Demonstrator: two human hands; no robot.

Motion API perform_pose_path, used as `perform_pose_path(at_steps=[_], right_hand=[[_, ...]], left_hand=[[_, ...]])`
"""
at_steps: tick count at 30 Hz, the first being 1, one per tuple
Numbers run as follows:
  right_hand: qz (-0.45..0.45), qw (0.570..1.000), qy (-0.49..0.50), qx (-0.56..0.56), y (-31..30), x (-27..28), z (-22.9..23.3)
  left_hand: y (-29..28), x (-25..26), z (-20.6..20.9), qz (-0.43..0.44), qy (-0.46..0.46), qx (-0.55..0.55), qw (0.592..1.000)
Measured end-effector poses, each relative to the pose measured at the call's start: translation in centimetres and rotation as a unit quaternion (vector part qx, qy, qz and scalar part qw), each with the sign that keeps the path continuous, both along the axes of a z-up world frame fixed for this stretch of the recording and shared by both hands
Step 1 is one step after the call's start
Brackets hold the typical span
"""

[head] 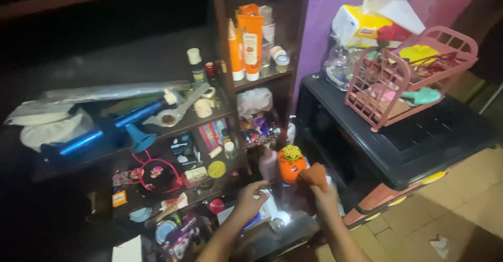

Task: The person is wiping down items and the shelf surface with a cloth and organizing the objects.

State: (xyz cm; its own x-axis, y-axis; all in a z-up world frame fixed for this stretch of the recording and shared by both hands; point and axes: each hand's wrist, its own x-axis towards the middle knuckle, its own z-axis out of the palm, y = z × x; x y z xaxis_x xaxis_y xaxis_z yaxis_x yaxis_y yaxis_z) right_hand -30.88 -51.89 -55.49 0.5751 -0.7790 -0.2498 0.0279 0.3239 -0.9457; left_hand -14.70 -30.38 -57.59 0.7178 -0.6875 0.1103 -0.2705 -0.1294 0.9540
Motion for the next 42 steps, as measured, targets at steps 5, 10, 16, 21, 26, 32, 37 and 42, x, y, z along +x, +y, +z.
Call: perform_pose_path(at_steps=[5,10,16,21,26,32,37,42], right_hand=[[0.013,0.996,0.083,-0.018,-5.7,-0.3,-3.1],[0.043,0.996,0.045,0.056,-4.9,0.4,0.3],[0.063,0.986,0.121,0.092,-4.2,0.7,-0.4],[0.068,0.991,0.053,0.098,-2.7,-0.2,1.8],[0.059,0.985,0.059,0.154,-2.6,-0.8,-1.6],[0.095,0.991,-0.090,0.034,-1.8,-1.4,-2.9],[0.172,0.982,-0.076,0.036,1.1,-2.3,0.1],[0.250,0.968,-0.019,-0.024,4.5,-0.8,-2.9]], left_hand=[[-7.9,-0.8,-3.0,0.077,-0.051,0.060,0.994],[-12.2,0.1,-3.3,0.119,-0.142,0.127,0.974],[-13.3,-1.4,0.5,0.129,-0.115,0.071,0.982],[-13.2,-1.9,0.4,0.194,-0.069,0.112,0.972],[-12.7,-2.0,0.3,0.179,-0.029,0.075,0.981],[-9.9,-3.0,3.7,0.105,0.147,-0.124,0.976],[-3.7,-3.9,6.7,0.131,0.253,-0.148,0.947],[2.6,-4.6,5.3,0.170,0.310,-0.163,0.921]])
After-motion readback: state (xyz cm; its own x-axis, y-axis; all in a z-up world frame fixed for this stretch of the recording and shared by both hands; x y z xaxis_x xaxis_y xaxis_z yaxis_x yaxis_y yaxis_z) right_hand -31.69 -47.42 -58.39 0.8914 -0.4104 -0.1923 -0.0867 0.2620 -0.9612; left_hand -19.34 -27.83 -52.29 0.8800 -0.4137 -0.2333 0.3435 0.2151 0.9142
